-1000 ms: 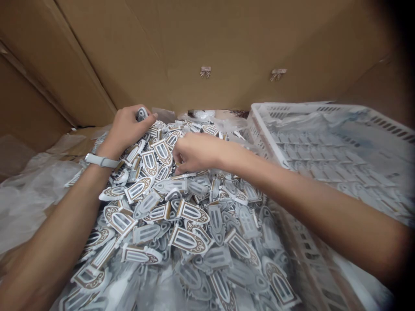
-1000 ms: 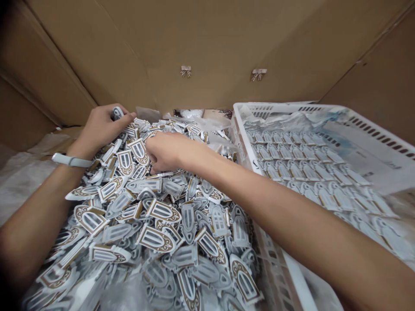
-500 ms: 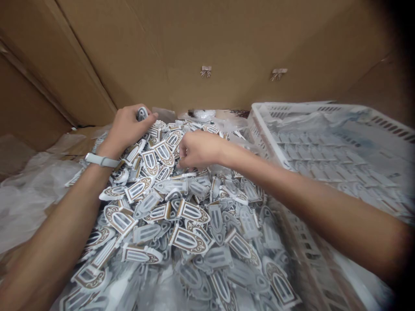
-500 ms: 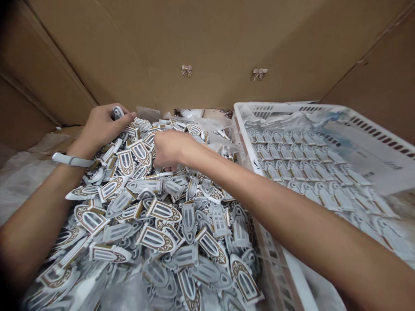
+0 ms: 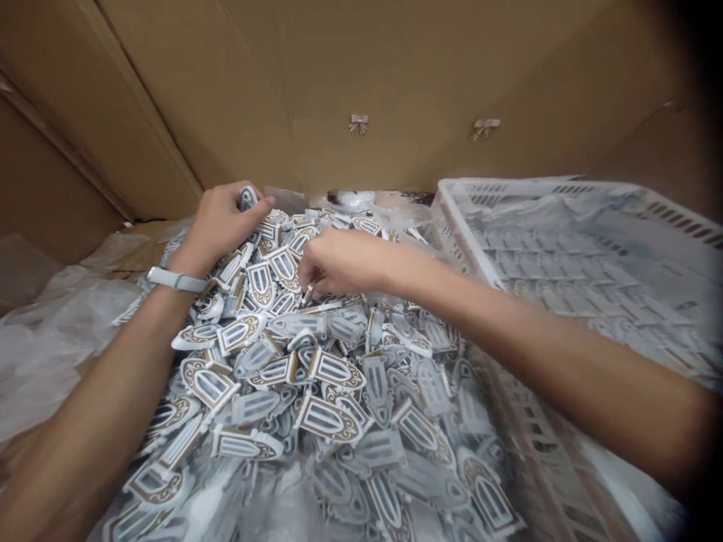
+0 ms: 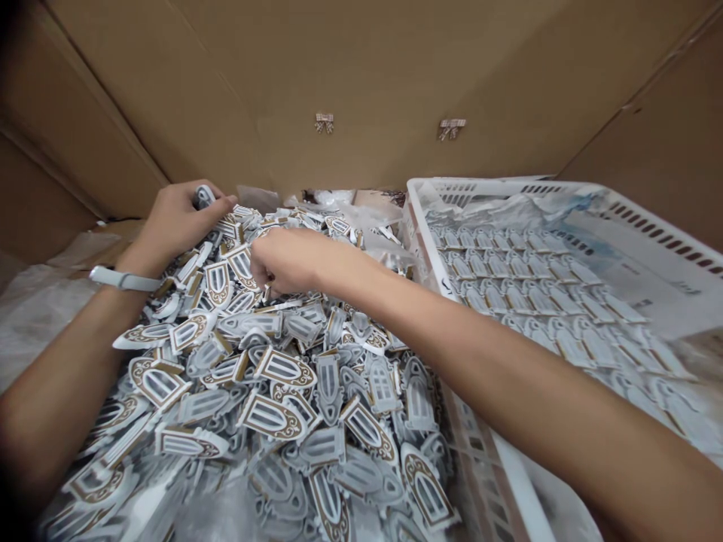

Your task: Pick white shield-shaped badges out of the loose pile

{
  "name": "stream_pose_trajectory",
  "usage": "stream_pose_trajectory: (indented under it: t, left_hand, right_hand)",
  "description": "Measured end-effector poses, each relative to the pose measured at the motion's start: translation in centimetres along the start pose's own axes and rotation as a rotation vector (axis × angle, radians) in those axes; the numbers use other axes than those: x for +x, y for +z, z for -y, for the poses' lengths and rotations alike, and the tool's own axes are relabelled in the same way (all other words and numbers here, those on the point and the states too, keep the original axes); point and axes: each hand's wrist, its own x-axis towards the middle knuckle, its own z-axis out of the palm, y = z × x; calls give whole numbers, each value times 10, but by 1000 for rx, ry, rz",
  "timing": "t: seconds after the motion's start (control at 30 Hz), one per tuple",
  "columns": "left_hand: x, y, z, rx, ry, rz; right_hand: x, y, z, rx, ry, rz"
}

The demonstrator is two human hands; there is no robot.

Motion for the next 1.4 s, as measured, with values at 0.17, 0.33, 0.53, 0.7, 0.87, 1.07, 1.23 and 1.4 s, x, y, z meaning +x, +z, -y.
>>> stream_pose_trajectory:
  t: [0.17, 0.33, 0.53, 0.7, 0.87, 1.07, 1.23, 1.4]
  left_hand:
    - [0, 0, -1, 8, 4, -6]
    - [-1, -1, -3, 17, -21, 2]
    - [1, 1, 1, 22, 3, -14]
    - [1, 1, 3, 24, -2, -8]
    - [1, 1, 3, 21, -1, -10]
    - [1, 3, 3, 18, 2, -24]
    - [1, 1, 2, 20, 10, -17]
    - [0, 1, 2, 16, 22, -24]
  right_hand:
    - [-2, 0, 5, -6, -3, -15]
    - [-3, 0, 3, -23, 22, 0]
    - [-2, 1, 2, -51, 93, 18]
    - [-2, 0, 3, -85, 145, 12]
    - [-3, 1, 3, -99, 134, 5]
    - [-3, 3, 1, -61, 104, 11]
    - [-2, 2, 0, 18, 39, 37]
    - [-1, 0, 0, 69, 20, 100]
